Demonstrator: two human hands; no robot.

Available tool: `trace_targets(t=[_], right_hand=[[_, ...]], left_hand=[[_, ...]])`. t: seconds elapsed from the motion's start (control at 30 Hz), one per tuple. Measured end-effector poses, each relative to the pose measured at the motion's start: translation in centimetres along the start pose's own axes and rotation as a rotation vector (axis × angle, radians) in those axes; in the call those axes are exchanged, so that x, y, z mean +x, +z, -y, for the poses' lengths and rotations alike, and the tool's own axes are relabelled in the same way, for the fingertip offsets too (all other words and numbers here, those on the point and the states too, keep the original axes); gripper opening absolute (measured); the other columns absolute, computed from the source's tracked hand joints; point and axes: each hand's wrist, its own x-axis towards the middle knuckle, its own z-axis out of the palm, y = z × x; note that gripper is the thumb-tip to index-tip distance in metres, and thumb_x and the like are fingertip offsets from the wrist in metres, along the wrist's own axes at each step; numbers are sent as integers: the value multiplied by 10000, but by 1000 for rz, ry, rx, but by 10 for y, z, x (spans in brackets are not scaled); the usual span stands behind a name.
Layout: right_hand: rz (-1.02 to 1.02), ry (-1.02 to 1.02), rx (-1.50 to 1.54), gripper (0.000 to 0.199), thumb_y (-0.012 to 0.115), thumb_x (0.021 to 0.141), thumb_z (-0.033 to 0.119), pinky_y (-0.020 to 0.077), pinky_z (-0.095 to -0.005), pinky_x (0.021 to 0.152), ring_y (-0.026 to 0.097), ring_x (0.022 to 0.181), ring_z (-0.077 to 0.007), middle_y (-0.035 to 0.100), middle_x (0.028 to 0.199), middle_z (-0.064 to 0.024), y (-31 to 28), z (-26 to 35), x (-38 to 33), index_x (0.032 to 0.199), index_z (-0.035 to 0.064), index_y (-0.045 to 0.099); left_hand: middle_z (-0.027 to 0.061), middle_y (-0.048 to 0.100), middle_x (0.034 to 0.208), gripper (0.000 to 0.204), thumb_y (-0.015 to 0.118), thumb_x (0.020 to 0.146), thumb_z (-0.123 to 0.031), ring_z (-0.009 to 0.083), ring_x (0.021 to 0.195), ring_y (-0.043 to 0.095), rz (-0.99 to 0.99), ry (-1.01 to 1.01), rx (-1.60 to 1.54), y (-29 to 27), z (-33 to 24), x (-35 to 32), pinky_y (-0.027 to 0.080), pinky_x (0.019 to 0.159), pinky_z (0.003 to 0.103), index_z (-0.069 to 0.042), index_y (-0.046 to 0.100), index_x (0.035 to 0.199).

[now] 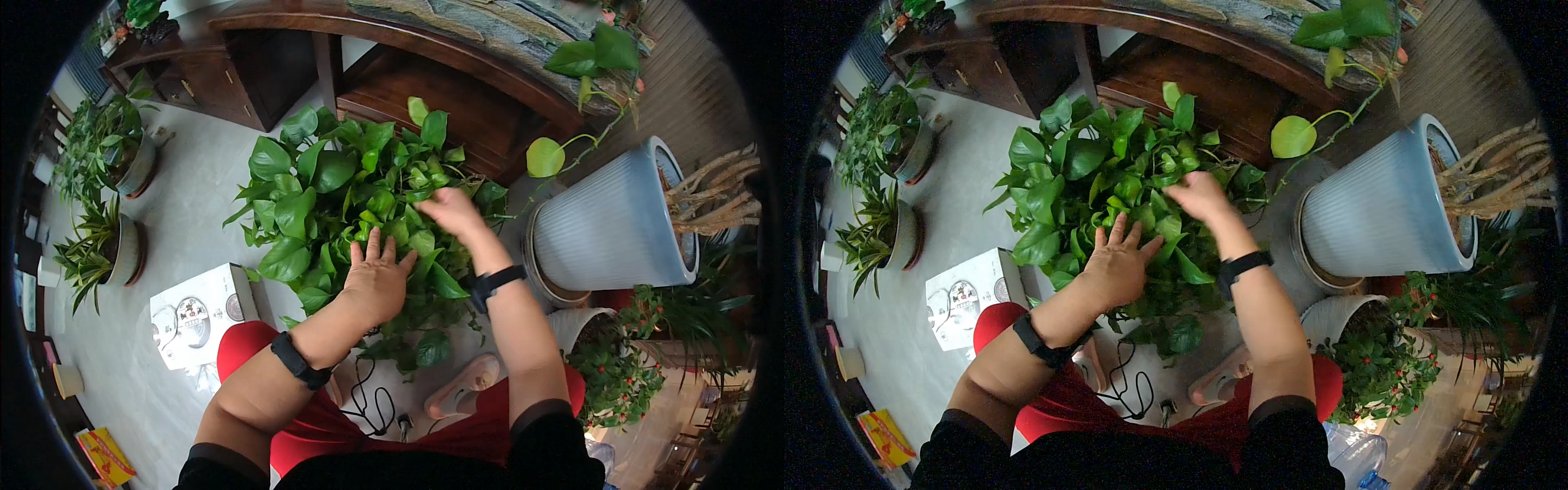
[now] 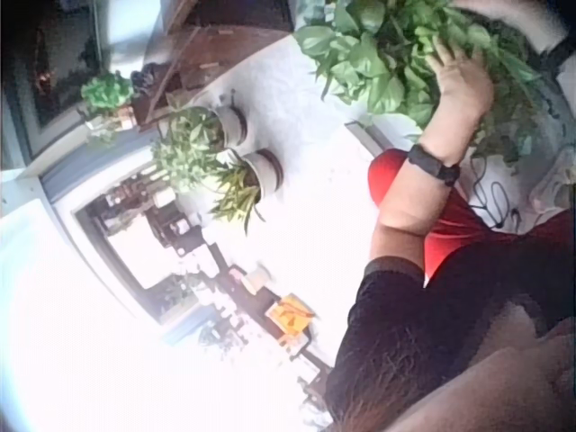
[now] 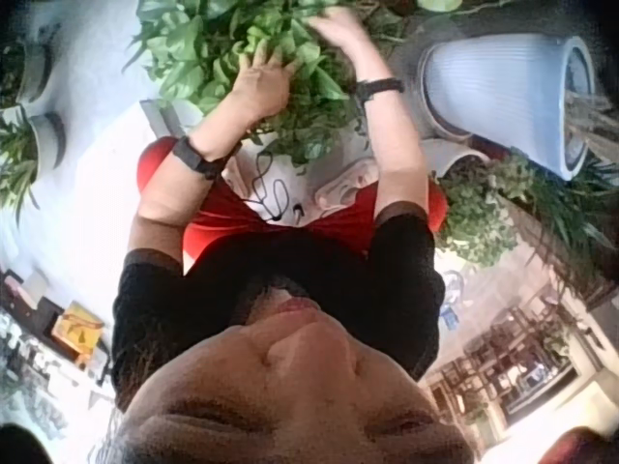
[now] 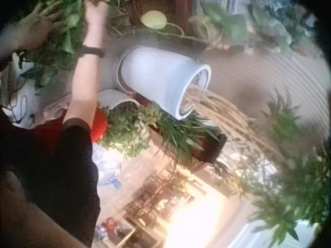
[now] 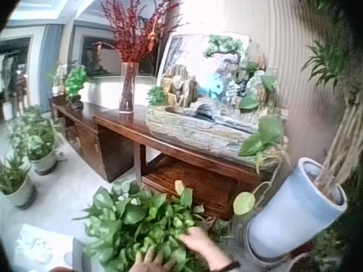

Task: The person sits on the floor and removes dead leaves and stems from several potted plants by hand. They place the removed plant material into a paper bag and continue moving between different pots to clear away dead foliage.

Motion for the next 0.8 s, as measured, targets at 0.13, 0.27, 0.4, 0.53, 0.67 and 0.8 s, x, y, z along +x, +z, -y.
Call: trace_targets(t=[0.13,0.27,0.4,0.53,0.67,0.8], right_hand=[[-171,-141,-381,155,604,786,123,514,-469,701,641,803,-376,667,838,-170,39,33,-40,912,133,694],[-319,-387,-423,70,585,779,94,505,-483,656,639,752,-360,644,807,-118,54,23,-53,831,93,633],[-412,-390,-332,223,623,811,124,524,-416,666,652,800,-343,682,925,-124,58,6,-62,1022,87,686],[-519,-108,126,198,609,884,139,470,-307,582,623,591,-181,677,725,-157,50,-2,-58,1003,0,686],[-562,-52,291,181,631,895,158,472,-291,597,604,615,-137,675,715,-125,54,-11,-54,974,10,697],[-603,-132,523,210,637,917,168,476,-270,642,596,671,-109,700,788,-58,54,-19,-48,979,-23,696]], left_hand=[[234,272,1516,685,544,846,-196,473,1428,140,-34,-20,-43,7,4,0,177,1111,632,-210,318,1493],[229,260,1525,639,508,871,-197,472,1431,125,15,-15,-39,2,2,-2,156,1111,633,-196,335,1486],[227,249,1535,617,451,884,-181,471,1436,111,51,-5,-35,2,4,-3,139,1109,640,-205,335,1490],[227,234,1542,609,445,894,-189,469,1439,104,30,0,-46,1,1,-2,139,1110,638,-215,333,1493],[224,221,1549,621,442,906,-199,476,1437,100,77,-9,-34,-1,-1,0,131,1107,642,-234,297,1509],[227,210,1553,616,432,914,-200,484,1435,90,100,-14,-13,-2,-4,2,134,1104,647,-226,286,1512]])
